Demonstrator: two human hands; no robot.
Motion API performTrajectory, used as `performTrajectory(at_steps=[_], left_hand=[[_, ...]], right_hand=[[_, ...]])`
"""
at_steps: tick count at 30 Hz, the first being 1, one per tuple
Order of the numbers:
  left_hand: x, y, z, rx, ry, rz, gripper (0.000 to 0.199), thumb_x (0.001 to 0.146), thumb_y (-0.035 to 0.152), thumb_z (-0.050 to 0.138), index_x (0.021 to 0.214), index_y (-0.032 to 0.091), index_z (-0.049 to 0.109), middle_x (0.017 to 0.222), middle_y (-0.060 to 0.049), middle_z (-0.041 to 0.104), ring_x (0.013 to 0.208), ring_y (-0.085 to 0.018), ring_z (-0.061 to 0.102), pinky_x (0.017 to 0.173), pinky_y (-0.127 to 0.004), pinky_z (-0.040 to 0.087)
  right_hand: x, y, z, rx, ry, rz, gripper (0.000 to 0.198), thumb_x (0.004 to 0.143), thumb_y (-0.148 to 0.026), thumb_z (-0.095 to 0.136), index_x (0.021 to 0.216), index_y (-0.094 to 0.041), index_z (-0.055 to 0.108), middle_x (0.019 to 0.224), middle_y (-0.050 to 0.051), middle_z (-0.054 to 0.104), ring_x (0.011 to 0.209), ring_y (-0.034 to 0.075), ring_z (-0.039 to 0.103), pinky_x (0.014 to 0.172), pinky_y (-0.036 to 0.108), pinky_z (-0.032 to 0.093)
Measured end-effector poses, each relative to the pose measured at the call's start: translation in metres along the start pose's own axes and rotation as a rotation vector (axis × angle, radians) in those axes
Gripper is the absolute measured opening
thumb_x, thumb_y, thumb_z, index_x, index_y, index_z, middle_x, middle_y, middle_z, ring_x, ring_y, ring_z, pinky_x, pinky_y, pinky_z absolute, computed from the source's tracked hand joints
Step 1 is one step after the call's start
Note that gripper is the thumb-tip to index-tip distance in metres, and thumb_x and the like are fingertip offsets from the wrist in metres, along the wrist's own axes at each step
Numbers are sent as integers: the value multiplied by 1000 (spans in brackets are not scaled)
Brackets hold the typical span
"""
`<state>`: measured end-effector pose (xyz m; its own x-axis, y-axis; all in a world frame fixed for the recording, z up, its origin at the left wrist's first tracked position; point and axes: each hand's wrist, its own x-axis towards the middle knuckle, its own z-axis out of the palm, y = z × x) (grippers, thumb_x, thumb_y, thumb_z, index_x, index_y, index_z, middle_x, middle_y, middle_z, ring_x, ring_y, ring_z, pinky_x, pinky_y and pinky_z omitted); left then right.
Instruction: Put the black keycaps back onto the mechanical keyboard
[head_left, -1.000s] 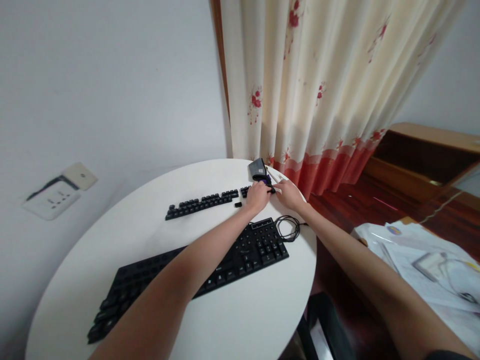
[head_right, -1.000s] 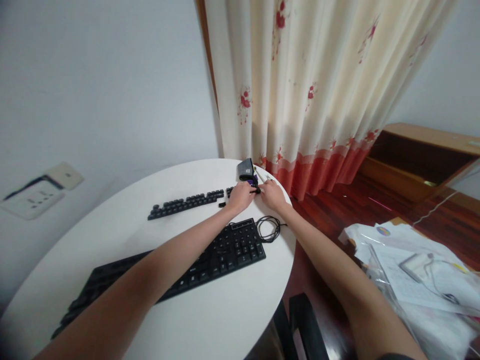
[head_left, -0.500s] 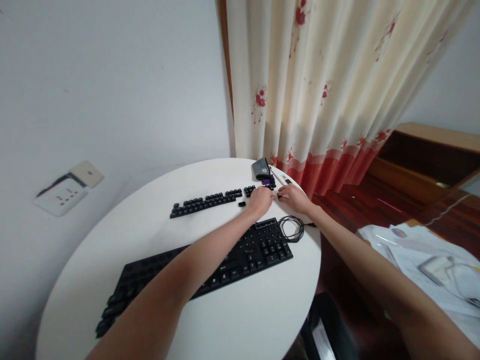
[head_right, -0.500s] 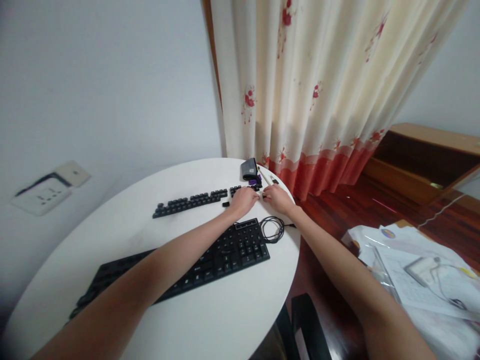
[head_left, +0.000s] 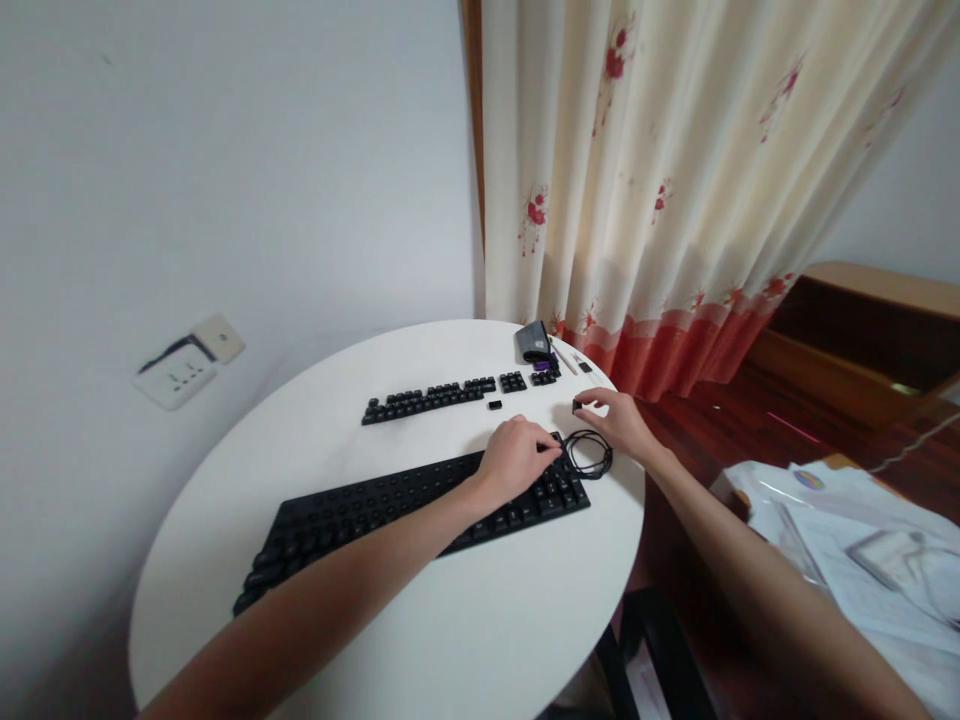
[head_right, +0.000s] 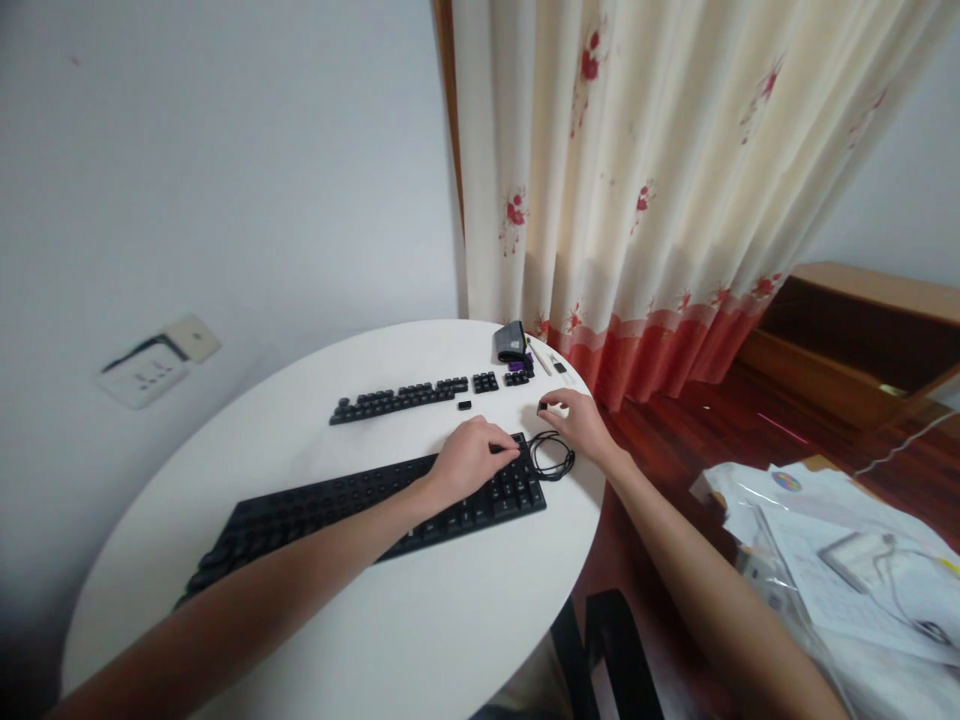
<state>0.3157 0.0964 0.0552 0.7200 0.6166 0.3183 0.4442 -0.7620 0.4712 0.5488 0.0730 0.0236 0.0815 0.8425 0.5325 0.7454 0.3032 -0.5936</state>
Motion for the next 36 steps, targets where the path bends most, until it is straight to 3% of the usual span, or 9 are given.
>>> performTrajectory(at_steps=[4, 9, 16, 21, 28, 32, 36], left_hand=[[-19, 6, 3, -32, -19, 19, 11, 86, 27, 68, 86, 26, 78, 91, 3, 77, 85, -19, 62, 81, -33, 46], [-22, 8, 8, 27, -31, 34, 12, 87, 25, 66, 87, 24, 78, 92, 2, 76, 85, -20, 60, 80, -33, 45], [-31, 18, 9, 251, -35, 140, 17, 92, 25, 60, 86, 24, 76, 95, -1, 74, 91, -21, 54, 79, -37, 41], [-40, 29, 8, 361, -40, 207, 30, 99, 29, 47, 94, 20, 74, 98, -6, 69, 98, -23, 51, 84, -39, 40], [-49, 30, 13, 321, -29, 172, 37, 102, 29, 39, 92, 18, 73, 104, -6, 66, 101, -22, 50, 86, -39, 41], [-52, 26, 15, 279, -7, 161, 35, 102, 29, 39, 98, 18, 71, 107, -5, 66, 103, -22, 50, 88, -38, 41], [-55, 26, 16, 280, 1, 155, 32, 102, 28, 38, 108, 19, 68, 106, -5, 66, 102, -21, 51, 87, -37, 41]], right_hand=[[-21, -22, -7, 79, 20, 0, 22, 83, -35, 67, 97, -19, 72, 100, 8, 74, 90, 22, 66, 78, 37, 54], [-41, -36, -11, 132, -1, 24, 22, 85, -36, 66, 100, -20, 72, 102, 8, 73, 93, 23, 67, 83, 38, 54], [-56, -38, -4, 198, -90, 83, 21, 83, -30, 67, 101, -21, 72, 104, 7, 73, 94, 23, 66, 86, 39, 52], [-62, -38, 3, 310, -180, 106, 22, 81, -29, 69, 101, -21, 74, 107, 8, 73, 99, 24, 66, 90, 39, 51], [-74, -30, 11, 428, -176, 166, 22, 81, -30, 70, 100, -19, 74, 109, 10, 72, 105, 26, 66, 98, 43, 49], [-76, -29, 13, 388, -167, 156, 21, 82, -29, 70, 101, -20, 73, 110, 10, 72, 106, 25, 66, 99, 43, 50], [-73, -36, 10, 241, -169, 41, 20, 85, -26, 66, 103, -21, 72, 111, 10, 72, 108, 25, 65, 100, 44, 49]])
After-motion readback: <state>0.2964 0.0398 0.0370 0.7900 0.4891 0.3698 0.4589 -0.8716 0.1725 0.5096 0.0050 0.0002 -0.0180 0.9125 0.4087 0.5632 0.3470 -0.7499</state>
